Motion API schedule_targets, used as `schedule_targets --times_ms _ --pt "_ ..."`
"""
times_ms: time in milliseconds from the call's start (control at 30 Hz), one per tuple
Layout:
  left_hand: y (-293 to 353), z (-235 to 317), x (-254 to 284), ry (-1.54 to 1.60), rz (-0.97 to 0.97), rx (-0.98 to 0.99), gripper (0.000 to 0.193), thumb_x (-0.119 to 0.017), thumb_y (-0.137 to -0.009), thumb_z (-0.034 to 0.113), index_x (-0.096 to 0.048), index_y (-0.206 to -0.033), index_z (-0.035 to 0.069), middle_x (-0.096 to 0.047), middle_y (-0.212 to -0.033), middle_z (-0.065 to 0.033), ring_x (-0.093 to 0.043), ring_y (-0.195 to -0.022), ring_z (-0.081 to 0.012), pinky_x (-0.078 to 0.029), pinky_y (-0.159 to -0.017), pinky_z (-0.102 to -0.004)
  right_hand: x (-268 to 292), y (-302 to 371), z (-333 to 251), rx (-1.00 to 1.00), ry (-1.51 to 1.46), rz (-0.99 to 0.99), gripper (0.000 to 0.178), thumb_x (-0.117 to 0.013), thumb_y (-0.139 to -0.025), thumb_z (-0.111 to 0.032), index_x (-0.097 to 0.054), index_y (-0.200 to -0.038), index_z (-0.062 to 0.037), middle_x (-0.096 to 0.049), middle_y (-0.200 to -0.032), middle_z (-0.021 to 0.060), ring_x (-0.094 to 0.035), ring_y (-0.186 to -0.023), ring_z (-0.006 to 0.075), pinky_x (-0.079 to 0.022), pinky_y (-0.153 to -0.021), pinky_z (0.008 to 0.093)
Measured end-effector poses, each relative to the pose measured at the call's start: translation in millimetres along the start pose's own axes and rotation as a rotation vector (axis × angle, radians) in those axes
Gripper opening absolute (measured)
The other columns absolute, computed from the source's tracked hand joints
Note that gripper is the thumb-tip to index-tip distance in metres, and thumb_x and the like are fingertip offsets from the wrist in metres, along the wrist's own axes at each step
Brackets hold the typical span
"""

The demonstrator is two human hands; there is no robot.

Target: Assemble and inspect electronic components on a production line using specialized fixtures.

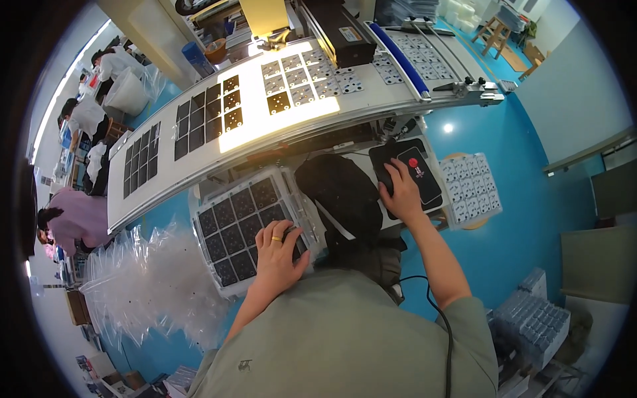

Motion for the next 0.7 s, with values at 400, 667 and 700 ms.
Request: schedule_targets --times_ms 400,667,700 --pt "0 4 0 0.004 -0.004 -0.023 0.057 -0.085 -0.083 0.023 -0.068 -0.135 0.007 -0.057 -0.143 -0.0152 -0.05 -0.138 -0.0398 -0.037 -0.117 -0.0547 38 12 -21 -0.015 0.026 0.117 0.047 -0.078 -0.093 -0.01 -0.065 -0.138 -0.0018 -0.062 -0.145 0.0219 -0.067 -0.124 0.0473 -0.058 -0.103 0.0486" --pt "-4 21 10 0.066 0.115 -0.025 0.043 -0.082 -0.091 0.014 -0.07 -0.131 0.002 -0.061 -0.139 -0.0183 -0.057 -0.132 -0.0421 -0.044 -0.114 -0.0524 42 92 -20 -0.388 -0.256 -0.179 0.013 -0.073 -0.103 -0.008 -0.076 -0.113 0.001 -0.075 -0.09 0.0115 -0.07 -0.075 0.0171 -0.055 -0.066 0.0334" --pt "-4 29 11 0.063 0.143 -0.036 0.034 -0.078 -0.093 0.004 -0.07 -0.126 0.001 -0.065 -0.134 -0.0168 -0.061 -0.129 -0.0394 -0.047 -0.111 -0.0508 26 114 -9 -0.542 -0.358 -0.306 0.013 -0.073 -0.103 -0.007 -0.076 -0.113 0.0006 -0.076 -0.091 0.011 -0.069 -0.074 0.0174 -0.054 -0.066 0.034"
Point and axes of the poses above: each hand's wrist, its own y-axis away from the middle knuckle, its own x-axis out of the back of the hand, z = x × y, the point moved 9 cm from there along -y, towards the middle knuckle
